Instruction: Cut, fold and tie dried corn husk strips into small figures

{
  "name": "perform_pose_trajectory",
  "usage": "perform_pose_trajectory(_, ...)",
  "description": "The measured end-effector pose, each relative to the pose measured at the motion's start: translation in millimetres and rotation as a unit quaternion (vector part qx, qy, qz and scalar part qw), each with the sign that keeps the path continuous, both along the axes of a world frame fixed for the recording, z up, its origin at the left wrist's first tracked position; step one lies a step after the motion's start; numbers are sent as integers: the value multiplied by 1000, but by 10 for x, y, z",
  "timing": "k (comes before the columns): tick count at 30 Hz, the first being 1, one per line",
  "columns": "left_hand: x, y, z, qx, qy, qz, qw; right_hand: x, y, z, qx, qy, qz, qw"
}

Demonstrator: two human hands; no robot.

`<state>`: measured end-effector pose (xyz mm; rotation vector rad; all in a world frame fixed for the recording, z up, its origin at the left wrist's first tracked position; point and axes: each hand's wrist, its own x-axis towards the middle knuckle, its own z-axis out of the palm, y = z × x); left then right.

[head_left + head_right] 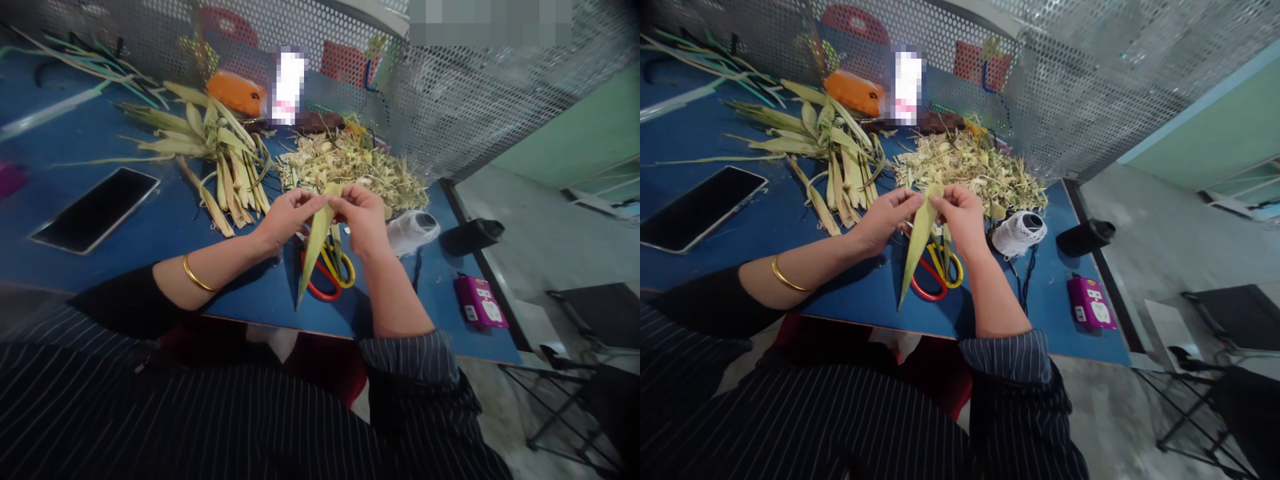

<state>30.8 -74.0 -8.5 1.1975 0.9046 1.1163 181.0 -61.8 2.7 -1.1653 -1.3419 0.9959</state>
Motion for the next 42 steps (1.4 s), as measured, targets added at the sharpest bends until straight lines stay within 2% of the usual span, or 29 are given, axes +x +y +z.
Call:
perform_pose_trajectory(3,-43,45,17,17,-15,43,999,-70,-40,-34,-11,-34,48,998)
perform_pose_trajectory(8,-57,79,18,25,17,115,993,-106,-38,-142,32,-78,30,996)
perform_pose_trajectory(11,-56,92,20,19,11,135,991,-108,-40,-151,36,-82,39,995)
perform_pose_trajectory(15,-89,113,39,-16,10,109,994,-126,-61,-107,27,-38,64,997)
perform_pose_trajectory(21,-116,106,46,-42,-12,52,998,-113,-57,-98,31,-24,30,999)
perform_pose_trajectory(26,-95,84,78,-10,39,82,996,-111,-45,-119,40,-21,28,999)
perform_pose_trajectory(31,-93,72,86,27,61,75,995,-125,-35,-151,59,-10,8,998)
perform_pose_trajectory(42,-95,122,12,48,26,61,997,-133,-20,-211,84,17,-2,996)
